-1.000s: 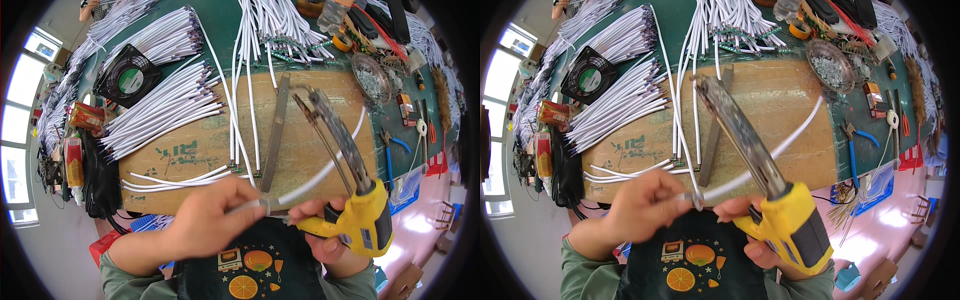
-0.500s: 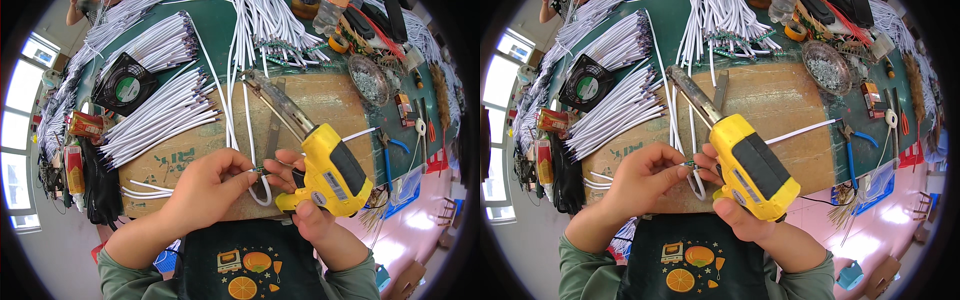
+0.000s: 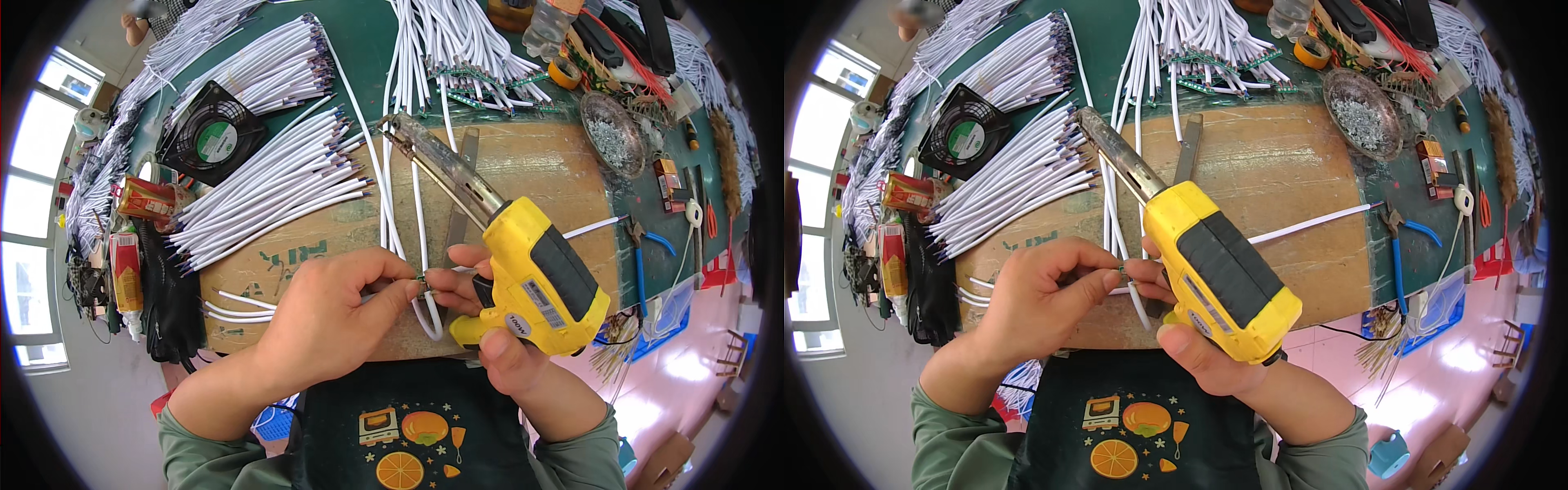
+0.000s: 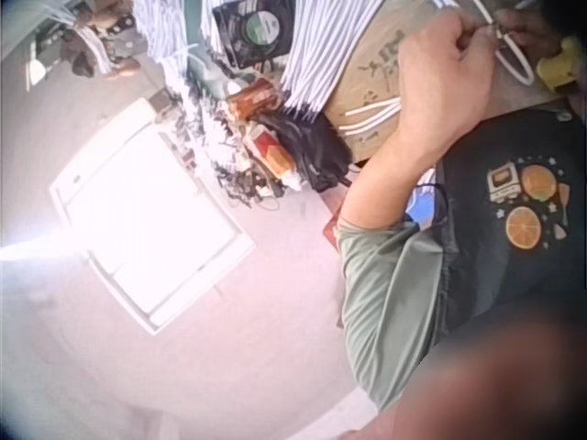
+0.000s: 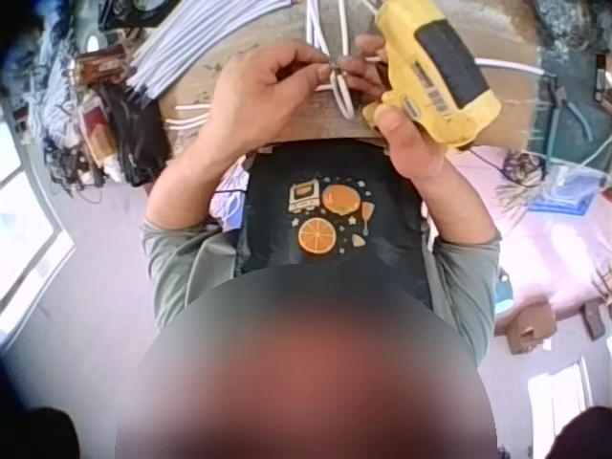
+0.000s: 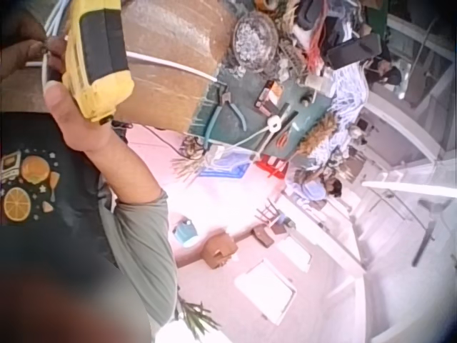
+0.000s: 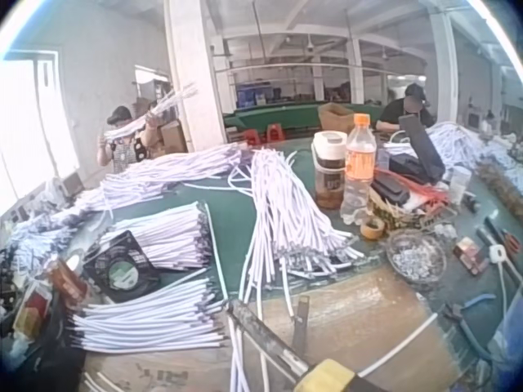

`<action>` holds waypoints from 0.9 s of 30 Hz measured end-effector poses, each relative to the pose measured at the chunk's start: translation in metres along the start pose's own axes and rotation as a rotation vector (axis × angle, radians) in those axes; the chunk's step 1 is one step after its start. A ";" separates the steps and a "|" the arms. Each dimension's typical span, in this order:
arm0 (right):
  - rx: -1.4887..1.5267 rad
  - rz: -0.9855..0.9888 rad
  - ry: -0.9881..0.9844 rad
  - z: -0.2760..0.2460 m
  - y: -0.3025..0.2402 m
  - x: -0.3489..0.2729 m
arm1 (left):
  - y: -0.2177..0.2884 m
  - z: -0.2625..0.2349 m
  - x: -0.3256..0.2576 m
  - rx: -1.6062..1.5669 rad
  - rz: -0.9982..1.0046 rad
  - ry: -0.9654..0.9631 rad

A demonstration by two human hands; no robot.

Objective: The person solders electronic component blocks onto wire bundles using a handheld soldering gun and solder wire.

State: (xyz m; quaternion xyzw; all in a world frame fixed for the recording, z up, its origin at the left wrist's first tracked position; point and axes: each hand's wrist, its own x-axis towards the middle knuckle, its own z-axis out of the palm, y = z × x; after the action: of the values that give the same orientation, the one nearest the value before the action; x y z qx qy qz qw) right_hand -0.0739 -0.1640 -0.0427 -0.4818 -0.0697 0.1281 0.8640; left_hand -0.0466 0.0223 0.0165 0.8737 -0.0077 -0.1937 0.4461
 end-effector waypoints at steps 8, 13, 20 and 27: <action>0.049 0.009 0.001 0.003 -0.003 0.002 | 0.000 -0.001 -0.003 -0.005 0.057 0.030; 0.123 -0.034 -0.157 -0.003 0.002 0.006 | 0.004 -0.004 -0.007 0.020 0.059 0.028; 0.105 -0.007 -0.013 0.012 0.004 0.007 | 0.005 -0.009 -0.011 0.111 0.101 0.045; 0.107 0.011 -0.055 0.013 0.009 0.007 | 0.002 -0.016 -0.013 0.157 0.035 -0.005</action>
State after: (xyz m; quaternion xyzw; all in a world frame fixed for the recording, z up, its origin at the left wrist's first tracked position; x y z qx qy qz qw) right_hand -0.0715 -0.1467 -0.0432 -0.4318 -0.0838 0.1498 0.8855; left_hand -0.0533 0.0361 0.0306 0.9052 -0.0393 -0.1870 0.3797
